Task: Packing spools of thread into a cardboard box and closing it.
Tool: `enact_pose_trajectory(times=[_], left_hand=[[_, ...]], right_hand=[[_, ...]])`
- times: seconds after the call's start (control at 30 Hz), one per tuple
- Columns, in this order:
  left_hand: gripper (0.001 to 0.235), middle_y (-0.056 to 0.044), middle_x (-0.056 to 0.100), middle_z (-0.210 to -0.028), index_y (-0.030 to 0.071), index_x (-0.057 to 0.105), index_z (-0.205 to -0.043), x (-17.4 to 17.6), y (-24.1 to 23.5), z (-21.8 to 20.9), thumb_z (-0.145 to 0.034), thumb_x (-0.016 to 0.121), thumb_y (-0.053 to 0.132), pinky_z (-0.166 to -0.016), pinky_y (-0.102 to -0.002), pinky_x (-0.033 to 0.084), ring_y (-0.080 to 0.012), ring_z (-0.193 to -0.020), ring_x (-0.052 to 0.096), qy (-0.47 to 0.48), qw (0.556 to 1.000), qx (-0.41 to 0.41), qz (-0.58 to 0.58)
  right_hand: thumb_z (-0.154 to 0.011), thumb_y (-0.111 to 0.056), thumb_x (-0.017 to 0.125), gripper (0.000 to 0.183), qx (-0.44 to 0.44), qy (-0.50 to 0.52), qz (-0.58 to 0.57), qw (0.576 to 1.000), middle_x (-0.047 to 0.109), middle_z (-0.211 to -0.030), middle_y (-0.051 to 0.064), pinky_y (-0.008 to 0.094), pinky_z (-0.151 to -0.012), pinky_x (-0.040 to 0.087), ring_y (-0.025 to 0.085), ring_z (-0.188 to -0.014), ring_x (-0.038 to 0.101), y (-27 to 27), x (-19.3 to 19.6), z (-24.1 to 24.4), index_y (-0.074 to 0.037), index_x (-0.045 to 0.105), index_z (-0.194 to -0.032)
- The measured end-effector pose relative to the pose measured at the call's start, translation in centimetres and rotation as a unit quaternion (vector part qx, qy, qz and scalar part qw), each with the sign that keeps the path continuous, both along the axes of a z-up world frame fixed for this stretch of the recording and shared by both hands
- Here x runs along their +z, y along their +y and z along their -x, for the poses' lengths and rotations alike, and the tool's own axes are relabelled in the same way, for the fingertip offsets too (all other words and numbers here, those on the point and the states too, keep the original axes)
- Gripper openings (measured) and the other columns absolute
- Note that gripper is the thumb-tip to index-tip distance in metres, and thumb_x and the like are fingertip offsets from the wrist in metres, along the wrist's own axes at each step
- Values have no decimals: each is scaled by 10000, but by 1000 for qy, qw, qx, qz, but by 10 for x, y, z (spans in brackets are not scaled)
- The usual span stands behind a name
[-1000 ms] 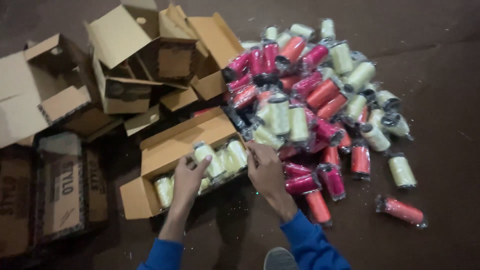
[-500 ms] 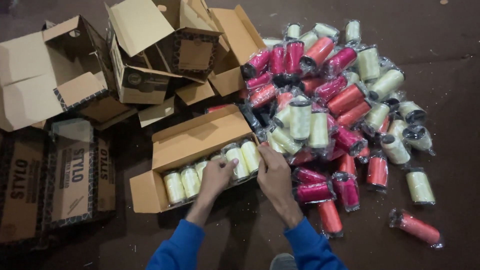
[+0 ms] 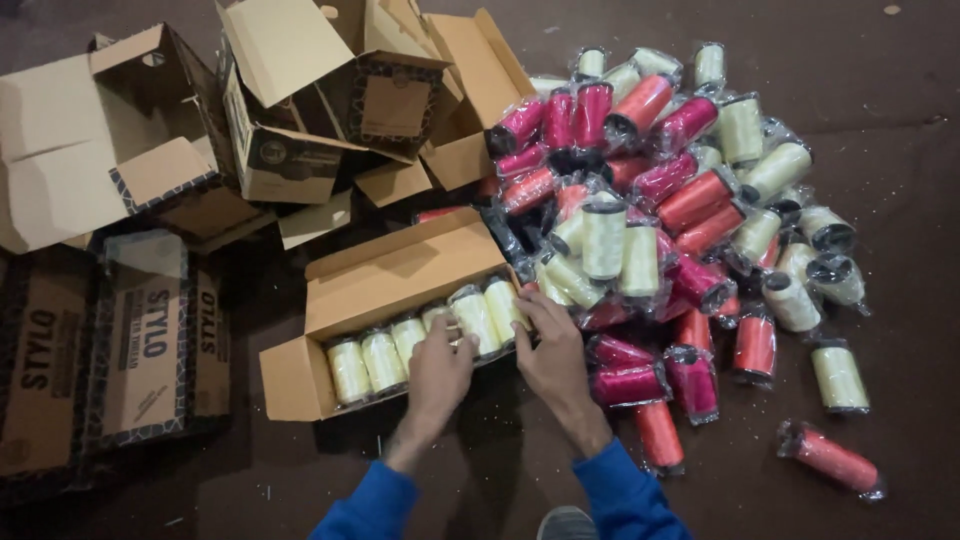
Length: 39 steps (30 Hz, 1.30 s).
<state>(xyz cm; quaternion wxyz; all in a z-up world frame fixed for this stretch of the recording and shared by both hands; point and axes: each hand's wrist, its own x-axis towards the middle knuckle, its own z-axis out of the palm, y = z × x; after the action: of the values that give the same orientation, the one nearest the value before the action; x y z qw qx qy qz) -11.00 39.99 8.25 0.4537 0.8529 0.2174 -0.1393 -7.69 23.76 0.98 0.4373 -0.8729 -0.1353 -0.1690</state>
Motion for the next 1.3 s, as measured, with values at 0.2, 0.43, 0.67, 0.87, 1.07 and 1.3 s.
enact_pose_trajectory(times=[0.2, 0.43, 0.67, 0.87, 1.07, 1.3], left_hand=[[452, -226, 730, -1260, 47, 632, -1309, -45, 14, -8, -939, 649, 306, -1014, -546, 538, -406, -1185, 691, -19, 999, -28, 29], [512, -190, 743, -1152, 84, 724, -1178, -29, 38, -14, -1000, 415, 452, -1080, -533, 492, -353, -1177, 692, 17, 1000, 25, 2], [507, -253, 600, -1418, 70, 522, -1504, 4, 16, 3, -1021, 424, 190, -1029, -541, 552, -455, -1260, 608, -110, 992, -48, 42], [573, -305, 639, -1313, 18, 430, -1510, -10, 21, 7, -938, 462, -6, -986, -555, 579, -466, -1185, 660, -123, 990, -52, 48], [560, -197, 712, -1305, 95, 467, -1483, -34, 32, 10, -934, 428, -3, -1025, -546, 540, -385, -1218, 674, -73, 991, -107, 26], [434, -180, 740, -1238, 128, 593, -1330, -42, 37, 12, -929, 476, 9, -1004, -516, 551, -383, -1235, 658, -86, 988, -124, 42]], right_hand=[[-865, -50, 725, 240, 9, -26, 67, 997, 693, -1282, 185, 448, -1055, 525, 376, -1204, 650, 5, -13, 5, -11, 758, -1100], [-1017, -403, 544, 354, 127, -109, 241, 956, 584, -1477, 67, 641, -1181, 252, 382, -1442, 432, 32, 11, 25, -257, 681, -1308], [-1030, -541, 503, 388, 123, -113, 287, 943, 561, -1519, -13, 617, -1196, 243, 326, -1442, 450, 18, 1, 22, -281, 703, -1237], [-1012, -573, 517, 408, 128, -99, 275, 948, 559, -1520, -31, 607, -1207, 228, 313, -1447, 442, 20, 0, 20, -308, 685, -1273], [-1012, -583, 509, 420, 136, -93, 281, 945, 537, -1543, -47, 596, -1208, 219, 304, -1459, 428, 20, 2, 22, -330, 672, -1305], [-1015, -598, 498, 436, 141, -104, 289, 941, 519, -1557, -56, 590, -1221, 193, 293, -1463, 413, 18, -3, 23, -335, 657, -1324]])
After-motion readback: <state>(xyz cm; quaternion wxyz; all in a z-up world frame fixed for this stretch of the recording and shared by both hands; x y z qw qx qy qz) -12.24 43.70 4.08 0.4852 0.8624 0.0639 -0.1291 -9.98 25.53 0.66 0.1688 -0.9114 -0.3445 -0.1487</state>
